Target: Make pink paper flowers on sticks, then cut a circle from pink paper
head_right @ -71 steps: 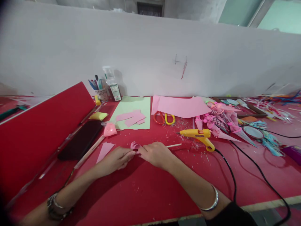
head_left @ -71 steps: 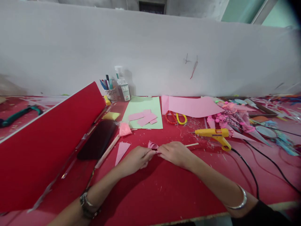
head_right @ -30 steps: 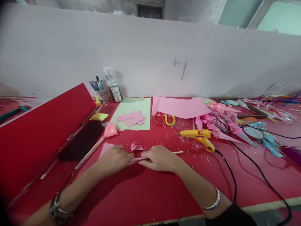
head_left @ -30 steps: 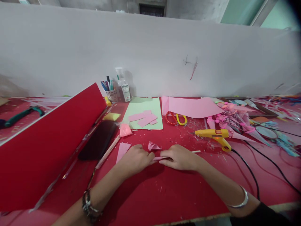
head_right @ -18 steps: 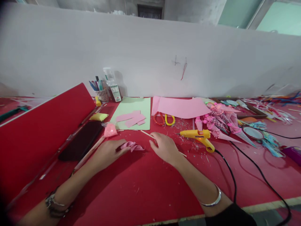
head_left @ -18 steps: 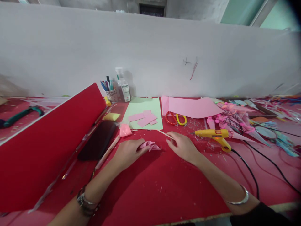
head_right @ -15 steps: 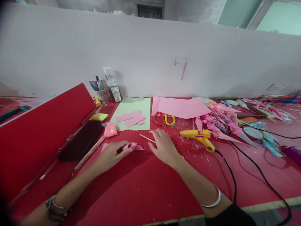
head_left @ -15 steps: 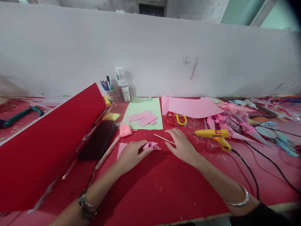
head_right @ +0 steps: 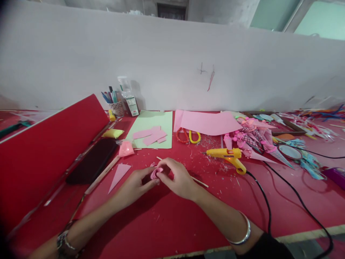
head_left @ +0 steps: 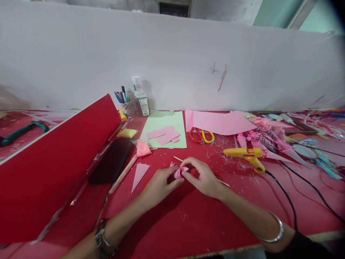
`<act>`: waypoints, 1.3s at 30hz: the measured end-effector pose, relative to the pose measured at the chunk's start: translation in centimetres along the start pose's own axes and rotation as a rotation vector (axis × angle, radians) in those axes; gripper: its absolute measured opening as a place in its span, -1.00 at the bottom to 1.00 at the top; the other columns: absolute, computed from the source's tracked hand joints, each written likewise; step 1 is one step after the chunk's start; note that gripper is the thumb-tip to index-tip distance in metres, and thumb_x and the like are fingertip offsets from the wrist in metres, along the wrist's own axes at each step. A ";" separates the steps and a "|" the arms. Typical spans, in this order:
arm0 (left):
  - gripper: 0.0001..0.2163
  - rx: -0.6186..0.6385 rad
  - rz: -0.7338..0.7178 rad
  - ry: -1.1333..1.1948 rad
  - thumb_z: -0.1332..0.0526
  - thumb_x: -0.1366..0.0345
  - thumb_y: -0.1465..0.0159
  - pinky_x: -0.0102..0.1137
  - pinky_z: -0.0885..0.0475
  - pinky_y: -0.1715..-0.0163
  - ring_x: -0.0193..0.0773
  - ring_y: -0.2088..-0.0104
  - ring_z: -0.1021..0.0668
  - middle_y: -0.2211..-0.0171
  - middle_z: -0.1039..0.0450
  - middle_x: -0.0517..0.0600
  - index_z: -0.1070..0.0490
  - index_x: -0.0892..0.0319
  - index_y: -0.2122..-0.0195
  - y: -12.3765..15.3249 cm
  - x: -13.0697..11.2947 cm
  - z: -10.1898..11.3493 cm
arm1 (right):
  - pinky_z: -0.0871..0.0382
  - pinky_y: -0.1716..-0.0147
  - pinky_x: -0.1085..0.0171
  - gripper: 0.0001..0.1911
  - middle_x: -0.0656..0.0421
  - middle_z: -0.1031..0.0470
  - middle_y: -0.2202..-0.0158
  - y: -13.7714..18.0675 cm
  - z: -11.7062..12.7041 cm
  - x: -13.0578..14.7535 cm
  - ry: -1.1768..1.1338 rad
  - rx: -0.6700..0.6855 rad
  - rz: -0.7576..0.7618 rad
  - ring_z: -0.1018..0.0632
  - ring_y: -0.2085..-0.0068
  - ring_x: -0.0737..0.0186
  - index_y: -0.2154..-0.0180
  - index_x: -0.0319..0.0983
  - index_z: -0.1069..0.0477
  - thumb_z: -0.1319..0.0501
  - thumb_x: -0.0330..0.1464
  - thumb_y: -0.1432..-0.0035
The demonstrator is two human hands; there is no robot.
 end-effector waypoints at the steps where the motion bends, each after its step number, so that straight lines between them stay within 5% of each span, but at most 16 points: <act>1: -0.83 0.013 0.000 0.007 -0.07 0.24 -0.18 -0.52 -0.20 0.50 -0.38 0.49 -0.34 0.49 -0.37 -0.11 -0.35 0.20 0.29 0.0 0.0 -0.1 | -0.28 0.28 0.32 -0.91 0.18 -0.39 0.33 0.0 0.1 -0.1 0.010 -0.012 0.004 -0.42 0.30 0.31 0.28 -0.22 -0.26 -0.05 -0.44 -0.12; 9: -0.79 0.060 -0.039 0.089 0.02 0.23 -0.24 -0.52 -0.24 0.45 -0.38 0.45 -0.39 0.43 -0.41 -0.10 -0.34 0.20 0.32 0.0 -0.8 -0.2 | -0.32 0.28 0.31 -0.79 0.18 -0.39 0.31 0.1 0.4 -1.1 -0.006 -0.095 -0.029 -0.45 0.28 0.30 0.21 -0.20 -0.22 -0.08 -0.49 -0.06; 20: -0.78 0.049 -0.027 0.067 0.03 0.21 -0.24 -0.50 -0.24 0.45 -0.38 0.47 -0.36 0.47 -0.35 -0.10 -0.32 0.21 0.34 -0.1 -0.5 -0.1 | -0.32 0.33 0.32 -0.91 0.20 -0.34 0.40 0.3 0.7 -0.4 -0.043 -0.148 0.035 -0.42 0.35 0.33 0.35 -0.20 -0.17 -0.10 -0.43 -0.08; 32: -0.82 0.064 -0.001 0.218 0.06 0.28 -0.25 -0.47 -0.30 0.41 -0.42 0.53 -0.37 0.48 -0.31 -0.12 -0.27 0.20 0.24 0.0 -0.6 0.4 | -0.31 0.28 0.30 -0.85 0.14 -0.33 0.31 0.0 0.3 0.3 0.099 0.010 0.138 -0.40 0.28 0.30 0.28 -0.20 -0.37 -0.06 -0.43 -0.13; 39: -0.75 0.042 0.025 0.233 0.01 0.29 -0.22 -0.45 -0.34 0.43 -0.45 0.54 -0.39 0.28 -0.37 -0.03 -0.21 0.17 0.08 -0.2 0.0 0.6 | -0.31 0.29 0.30 -0.89 0.15 -0.34 0.34 -0.1 0.4 -0.2 0.091 0.001 0.122 -0.40 0.30 0.30 0.32 -0.20 -0.38 -0.10 -0.44 -0.11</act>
Point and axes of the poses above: each hand's wrist, its own y-axis away from the middle knuckle, its own z-axis out of the back of the hand, x = y × z, the point moved 7 cm from there along -y, towards the middle knuckle
